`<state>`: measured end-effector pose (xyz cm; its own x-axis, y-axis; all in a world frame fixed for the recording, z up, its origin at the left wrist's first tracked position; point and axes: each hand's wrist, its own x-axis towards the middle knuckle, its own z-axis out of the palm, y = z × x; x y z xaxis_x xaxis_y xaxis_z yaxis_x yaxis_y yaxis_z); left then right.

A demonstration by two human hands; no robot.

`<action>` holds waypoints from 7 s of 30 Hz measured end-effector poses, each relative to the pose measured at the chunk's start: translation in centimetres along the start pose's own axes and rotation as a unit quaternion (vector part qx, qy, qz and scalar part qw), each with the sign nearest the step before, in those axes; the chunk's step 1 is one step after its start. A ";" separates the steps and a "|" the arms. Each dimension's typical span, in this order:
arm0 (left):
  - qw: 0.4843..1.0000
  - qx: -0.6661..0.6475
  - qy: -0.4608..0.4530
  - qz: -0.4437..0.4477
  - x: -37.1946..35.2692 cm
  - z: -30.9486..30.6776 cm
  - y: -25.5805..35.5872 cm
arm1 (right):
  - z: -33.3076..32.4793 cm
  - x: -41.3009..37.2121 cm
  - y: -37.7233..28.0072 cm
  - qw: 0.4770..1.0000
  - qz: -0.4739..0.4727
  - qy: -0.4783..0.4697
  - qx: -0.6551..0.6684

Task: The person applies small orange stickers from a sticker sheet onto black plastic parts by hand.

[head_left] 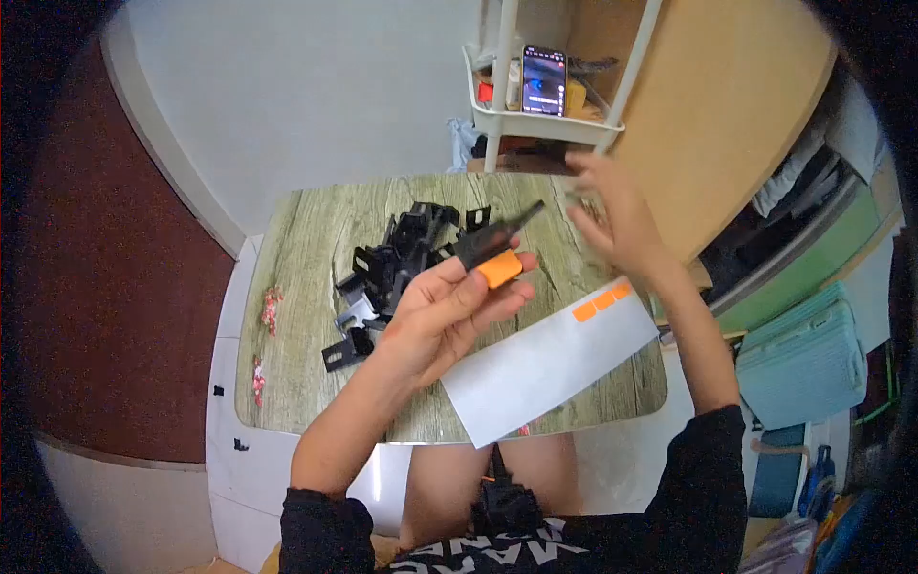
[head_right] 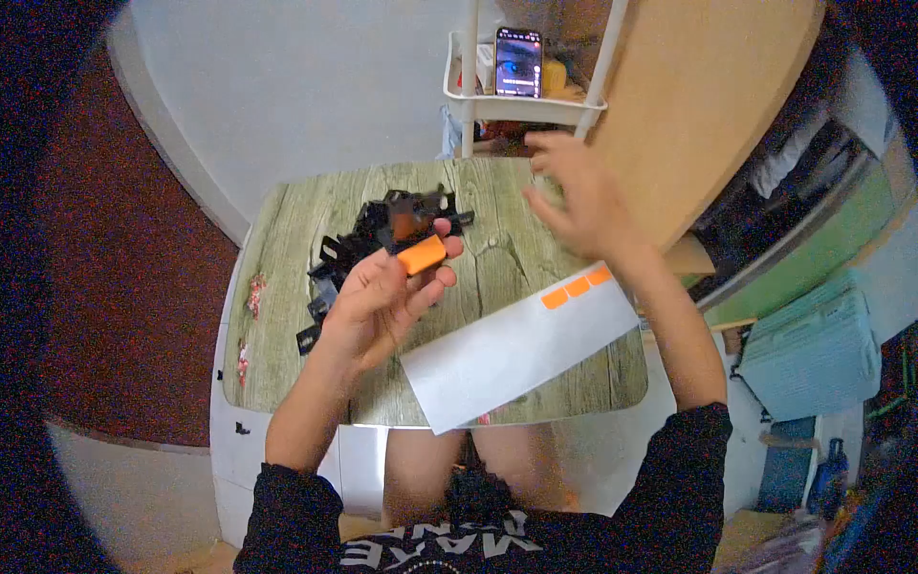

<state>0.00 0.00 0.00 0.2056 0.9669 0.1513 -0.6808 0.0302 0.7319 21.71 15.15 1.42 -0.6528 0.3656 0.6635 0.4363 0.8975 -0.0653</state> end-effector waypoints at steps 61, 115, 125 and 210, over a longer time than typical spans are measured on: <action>0.949 0.294 0.111 0.039 -7.6 0.4 -7.8 | -0.9 -9.9 -4.1 0.980 0.084 -0.134 0.124; 0.992 -0.118 0.030 -0.035 -7.4 1.7 -6.8 | -5.6 -6.5 -15.6 0.922 0.112 -0.064 0.364; 0.954 -0.293 -0.012 -0.070 -6.8 -1.3 -8.0 | -4.1 -5.9 -14.9 0.930 0.113 -0.055 0.345; 0.994 -0.039 0.054 0.092 -7.2 -1.6 -9.6 | 2.7 -9.0 -16.9 0.988 0.121 0.039 -0.091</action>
<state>3.94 -6.84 -9.13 -0.0004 0.9793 0.2024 -0.7536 -0.1333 0.6436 18.59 -2.66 -5.46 -0.4692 0.5376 0.7006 0.6819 0.7246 -0.0993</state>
